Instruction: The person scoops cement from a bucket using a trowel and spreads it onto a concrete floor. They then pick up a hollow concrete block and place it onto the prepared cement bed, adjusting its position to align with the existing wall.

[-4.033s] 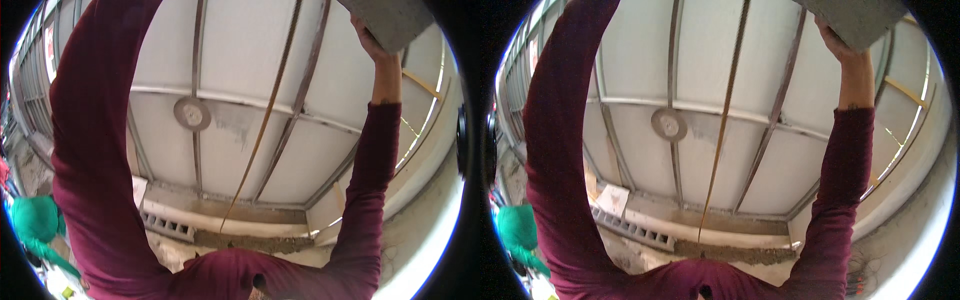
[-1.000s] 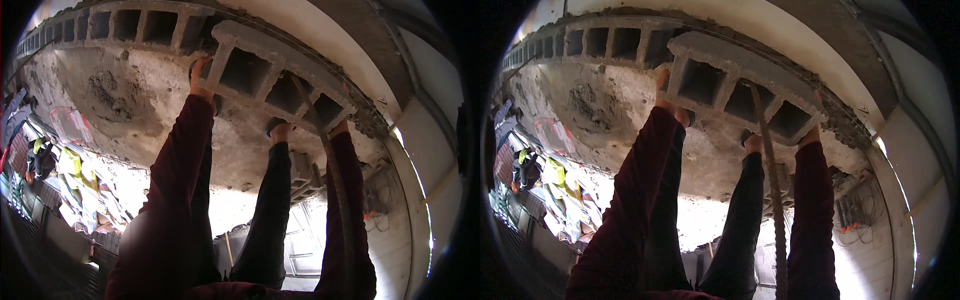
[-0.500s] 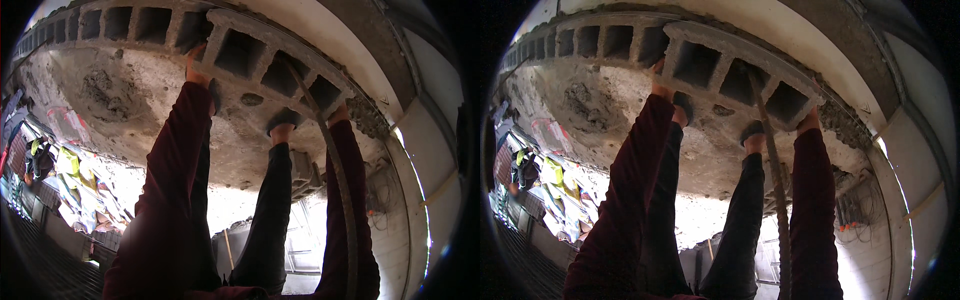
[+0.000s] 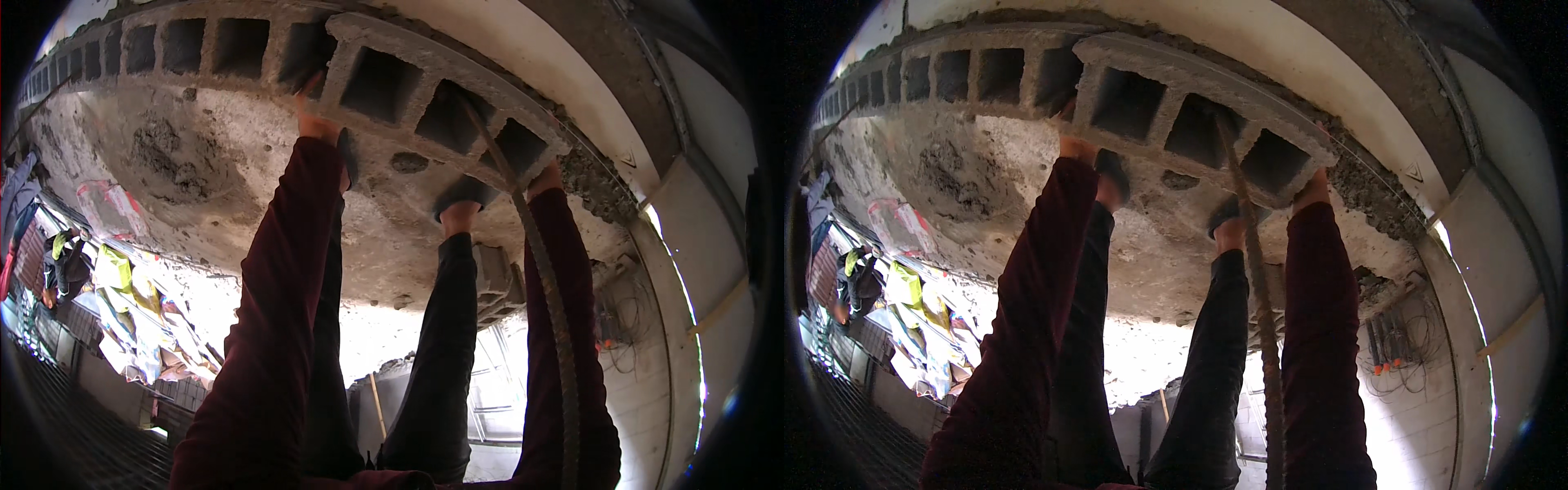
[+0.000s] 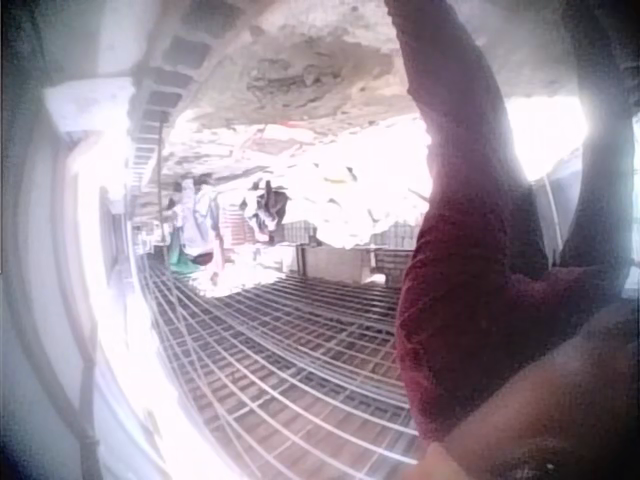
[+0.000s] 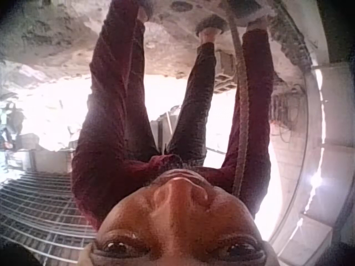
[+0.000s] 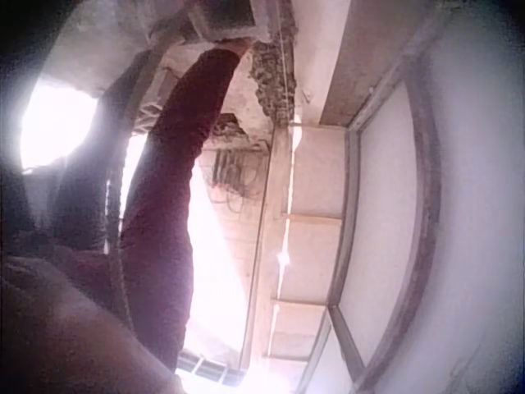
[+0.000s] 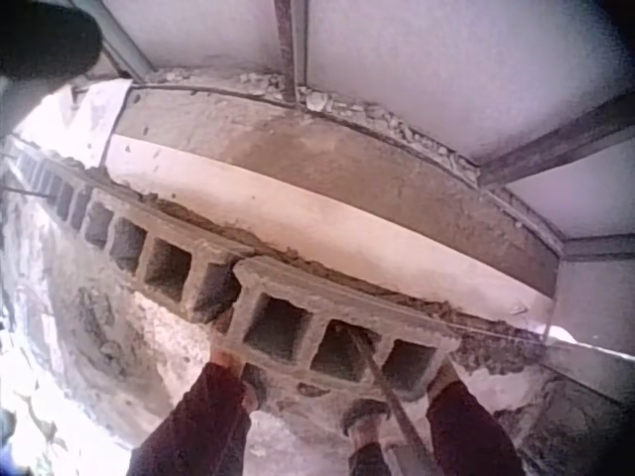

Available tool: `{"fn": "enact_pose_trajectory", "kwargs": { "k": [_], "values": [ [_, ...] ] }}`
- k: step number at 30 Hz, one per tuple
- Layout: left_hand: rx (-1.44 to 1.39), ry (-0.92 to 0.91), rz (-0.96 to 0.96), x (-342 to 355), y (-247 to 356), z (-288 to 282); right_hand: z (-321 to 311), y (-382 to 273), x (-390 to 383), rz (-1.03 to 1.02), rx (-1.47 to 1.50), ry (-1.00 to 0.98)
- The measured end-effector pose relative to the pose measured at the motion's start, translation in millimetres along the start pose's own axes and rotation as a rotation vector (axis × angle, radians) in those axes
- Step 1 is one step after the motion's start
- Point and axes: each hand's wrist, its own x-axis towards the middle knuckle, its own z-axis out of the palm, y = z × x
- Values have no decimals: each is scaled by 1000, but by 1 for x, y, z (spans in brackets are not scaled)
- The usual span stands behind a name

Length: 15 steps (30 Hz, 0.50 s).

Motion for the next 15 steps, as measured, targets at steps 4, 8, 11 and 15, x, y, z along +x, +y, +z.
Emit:
{"fn": "enact_pose_trajectory", "kwargs": {
  "k": [4,8,11,15],
  "values": [
    [595,-95,267,0,-1,-6,5,1,3,-6,5,-8],
    [-96,-75,88,4,2,3,8,-1,4,-12,6,-10],
    [-469,-56,0,2,2,12,9,-2,6,-12,6,-8],
    [-175,-85,136,2,2,11,12,-2,10,-13,12,-11]
  ]
}}
